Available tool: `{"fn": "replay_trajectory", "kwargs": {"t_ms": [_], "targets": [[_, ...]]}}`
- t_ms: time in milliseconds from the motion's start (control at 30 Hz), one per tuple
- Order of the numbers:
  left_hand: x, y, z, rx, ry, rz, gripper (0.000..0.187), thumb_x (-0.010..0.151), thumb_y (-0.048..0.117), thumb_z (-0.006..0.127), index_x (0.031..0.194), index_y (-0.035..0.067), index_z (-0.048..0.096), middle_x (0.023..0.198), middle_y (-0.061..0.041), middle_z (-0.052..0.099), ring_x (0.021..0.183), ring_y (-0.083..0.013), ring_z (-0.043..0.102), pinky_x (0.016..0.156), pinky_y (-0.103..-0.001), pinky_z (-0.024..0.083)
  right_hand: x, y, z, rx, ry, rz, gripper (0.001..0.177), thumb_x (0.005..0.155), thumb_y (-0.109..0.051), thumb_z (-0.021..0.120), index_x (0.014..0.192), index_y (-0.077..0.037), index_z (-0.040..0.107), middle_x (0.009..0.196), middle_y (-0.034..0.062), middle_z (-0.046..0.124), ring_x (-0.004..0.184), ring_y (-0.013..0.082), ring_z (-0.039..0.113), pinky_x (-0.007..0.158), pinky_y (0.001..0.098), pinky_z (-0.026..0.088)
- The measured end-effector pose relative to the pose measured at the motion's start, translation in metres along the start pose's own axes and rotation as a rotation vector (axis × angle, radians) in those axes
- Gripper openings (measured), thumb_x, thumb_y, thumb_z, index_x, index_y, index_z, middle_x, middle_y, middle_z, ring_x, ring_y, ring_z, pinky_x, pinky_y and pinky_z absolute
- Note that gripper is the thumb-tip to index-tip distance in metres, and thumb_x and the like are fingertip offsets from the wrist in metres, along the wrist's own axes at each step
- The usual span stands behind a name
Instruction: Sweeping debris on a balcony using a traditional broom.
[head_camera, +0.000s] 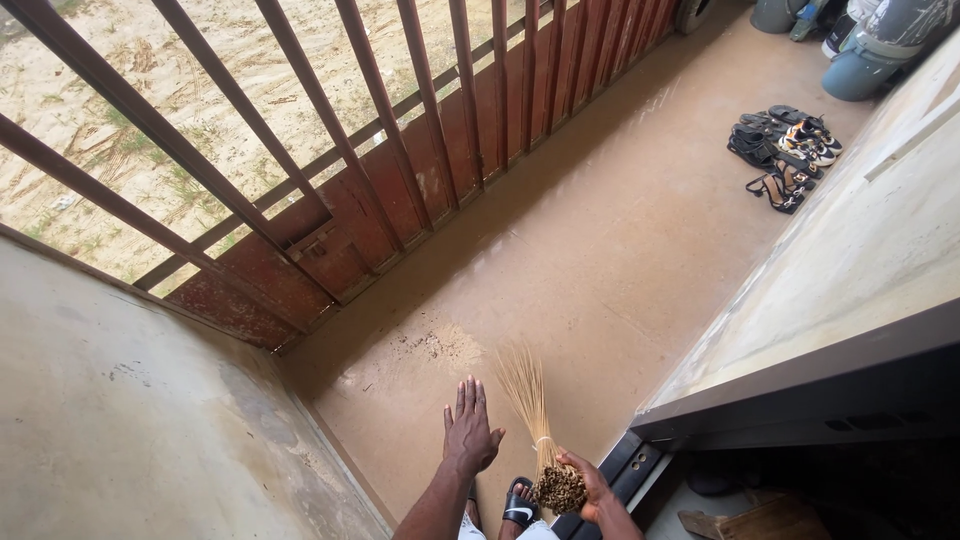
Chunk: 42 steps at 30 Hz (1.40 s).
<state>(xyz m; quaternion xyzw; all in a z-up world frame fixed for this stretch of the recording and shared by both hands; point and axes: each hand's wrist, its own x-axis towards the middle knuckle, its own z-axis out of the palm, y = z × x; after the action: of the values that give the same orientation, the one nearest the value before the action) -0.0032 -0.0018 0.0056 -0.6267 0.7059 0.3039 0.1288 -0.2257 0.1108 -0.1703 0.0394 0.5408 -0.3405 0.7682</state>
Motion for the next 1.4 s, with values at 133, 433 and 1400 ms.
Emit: {"fn": "replay_trajectory", "kwargs": {"t_ms": [133, 433, 1400], "targets": [[0.005, -0.003, 0.000, -0.009, 0.000, 0.003, 0.101, 0.098, 0.041, 0.065, 0.164, 0.008, -0.004, 0.174, -0.006, -0.010, 0.161, -0.0228, -0.008, 0.130, -0.053, 0.005, -0.015, -0.028, -0.006, 0.067, 0.005, -0.114, 0.082, 0.084, -0.028, 0.066, 0.160, -0.018, 0.035, 0.109, 0.0133, 0.073, 0.077, 0.0256, 0.073, 0.068, 0.0464, 0.064], [0.010, -0.007, -0.002, -0.023, -0.004, 0.030, 0.101, 0.097, 0.040, 0.066, 0.164, 0.008, -0.004, 0.174, -0.006, -0.010, 0.161, -0.0228, -0.008, 0.129, -0.054, 0.006, 0.018, -0.019, -0.031, 0.191, 0.096, -0.190, 0.036, 0.086, -0.033, 0.066, 0.111, -0.006, 0.065, 0.091, 0.0147, 0.074, 0.075, 0.0324, 0.072, 0.063, 0.0512, 0.061], [0.050, -0.032, -0.042, 0.062, -0.076, 0.114, 0.100, 0.098, 0.041, 0.065, 0.164, 0.007, -0.004, 0.175, -0.007, -0.010, 0.161, -0.0238, -0.009, 0.129, -0.055, 0.007, 0.065, 0.012, 0.006, 0.427, 0.085, -0.071, 0.037, 0.082, -0.034, 0.069, 0.102, -0.004, 0.068, 0.086, 0.0171, 0.073, 0.077, 0.0370, 0.070, 0.069, 0.0560, 0.062]]}}
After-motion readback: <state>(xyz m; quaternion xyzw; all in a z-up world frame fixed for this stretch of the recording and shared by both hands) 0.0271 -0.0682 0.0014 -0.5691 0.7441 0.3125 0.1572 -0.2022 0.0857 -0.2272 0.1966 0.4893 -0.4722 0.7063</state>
